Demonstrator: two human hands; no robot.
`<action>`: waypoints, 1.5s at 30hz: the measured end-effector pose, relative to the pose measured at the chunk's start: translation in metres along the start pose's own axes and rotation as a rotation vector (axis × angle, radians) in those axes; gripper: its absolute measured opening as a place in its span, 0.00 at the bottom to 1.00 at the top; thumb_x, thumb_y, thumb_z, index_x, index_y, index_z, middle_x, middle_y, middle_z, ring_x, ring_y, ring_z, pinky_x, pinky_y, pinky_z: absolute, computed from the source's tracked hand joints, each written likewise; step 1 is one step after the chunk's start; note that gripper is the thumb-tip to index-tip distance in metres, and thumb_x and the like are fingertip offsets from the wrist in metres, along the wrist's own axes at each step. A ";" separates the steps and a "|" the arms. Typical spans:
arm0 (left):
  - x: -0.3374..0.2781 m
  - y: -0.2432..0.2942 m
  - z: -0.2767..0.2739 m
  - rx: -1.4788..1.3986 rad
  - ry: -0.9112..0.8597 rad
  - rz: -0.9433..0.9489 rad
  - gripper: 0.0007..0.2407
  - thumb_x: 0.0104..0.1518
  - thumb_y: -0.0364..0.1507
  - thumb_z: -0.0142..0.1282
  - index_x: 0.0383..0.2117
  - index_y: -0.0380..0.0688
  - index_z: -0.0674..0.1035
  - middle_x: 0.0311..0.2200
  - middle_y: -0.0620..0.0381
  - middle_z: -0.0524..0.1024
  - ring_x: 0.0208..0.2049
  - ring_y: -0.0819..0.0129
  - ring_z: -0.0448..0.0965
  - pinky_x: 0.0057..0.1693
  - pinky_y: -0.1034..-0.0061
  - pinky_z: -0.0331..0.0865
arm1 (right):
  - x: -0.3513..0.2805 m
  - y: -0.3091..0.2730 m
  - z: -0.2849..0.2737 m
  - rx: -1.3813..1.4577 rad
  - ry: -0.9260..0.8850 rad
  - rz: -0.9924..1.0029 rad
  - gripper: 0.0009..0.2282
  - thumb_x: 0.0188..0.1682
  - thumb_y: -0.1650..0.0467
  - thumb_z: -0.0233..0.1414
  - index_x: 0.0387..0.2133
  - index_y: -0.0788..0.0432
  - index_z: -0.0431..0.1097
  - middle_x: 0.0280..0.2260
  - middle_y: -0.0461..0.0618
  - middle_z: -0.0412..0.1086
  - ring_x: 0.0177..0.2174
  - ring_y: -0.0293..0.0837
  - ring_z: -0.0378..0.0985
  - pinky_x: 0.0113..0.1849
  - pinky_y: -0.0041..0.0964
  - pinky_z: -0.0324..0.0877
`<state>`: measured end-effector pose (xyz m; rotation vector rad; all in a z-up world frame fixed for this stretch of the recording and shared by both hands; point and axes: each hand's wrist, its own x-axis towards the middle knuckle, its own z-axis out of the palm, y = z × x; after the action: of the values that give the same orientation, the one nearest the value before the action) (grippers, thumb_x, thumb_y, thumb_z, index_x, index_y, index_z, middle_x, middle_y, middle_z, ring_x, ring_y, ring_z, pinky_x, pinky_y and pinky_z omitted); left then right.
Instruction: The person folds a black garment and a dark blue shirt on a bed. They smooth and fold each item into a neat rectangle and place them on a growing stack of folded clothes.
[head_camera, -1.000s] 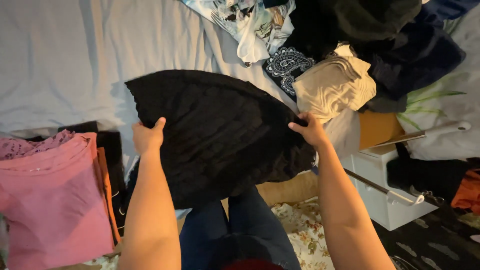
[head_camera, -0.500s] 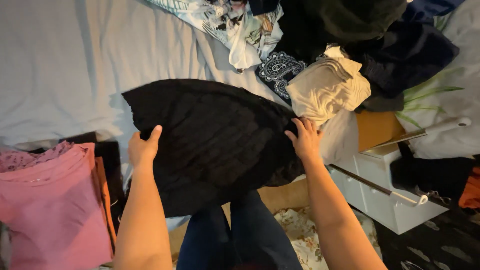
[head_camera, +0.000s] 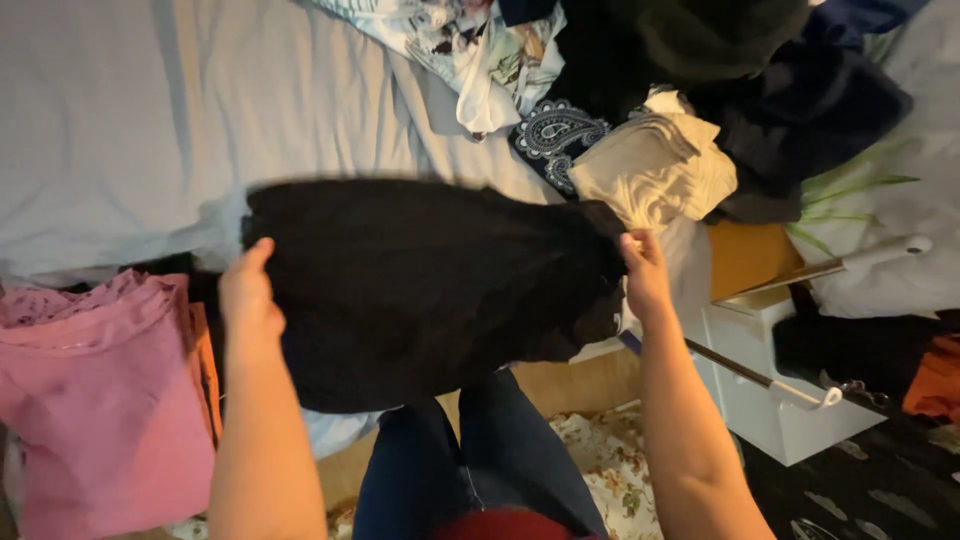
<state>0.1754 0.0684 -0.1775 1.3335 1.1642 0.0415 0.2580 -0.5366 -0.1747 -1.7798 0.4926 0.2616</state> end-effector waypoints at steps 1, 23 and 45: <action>-0.004 0.014 -0.005 -0.004 -0.006 0.011 0.24 0.56 0.36 0.64 0.56 0.37 0.76 0.57 0.51 0.75 0.58 0.61 0.72 0.63 0.64 0.61 | -0.002 -0.017 -0.004 0.006 0.005 -0.010 0.05 0.60 0.67 0.54 0.39 0.53 0.67 0.30 0.40 0.63 0.31 0.36 0.61 0.33 0.34 0.58; -0.083 0.036 -0.100 0.209 -0.240 0.275 0.21 0.63 0.43 0.60 0.47 0.32 0.81 0.42 0.57 0.78 0.44 0.70 0.73 0.51 0.71 0.67 | -0.067 -0.157 -0.059 -0.554 -0.239 -0.262 0.17 0.47 0.61 0.61 0.44 0.58 0.77 0.37 0.46 0.75 0.39 0.40 0.74 0.43 0.37 0.68; -0.127 -0.007 -0.053 1.180 0.186 0.315 0.22 0.51 0.41 0.65 0.51 0.48 0.79 0.55 0.45 0.72 0.55 0.42 0.73 0.53 0.48 0.69 | -0.062 -0.059 0.046 -1.190 0.142 -0.451 0.09 0.47 0.65 0.60 0.40 0.46 0.73 0.41 0.47 0.73 0.47 0.52 0.73 0.49 0.64 0.56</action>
<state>0.0755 0.0263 -0.0931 2.5872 1.1345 -0.3528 0.2339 -0.4691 -0.1092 -3.0161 -0.0427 0.0974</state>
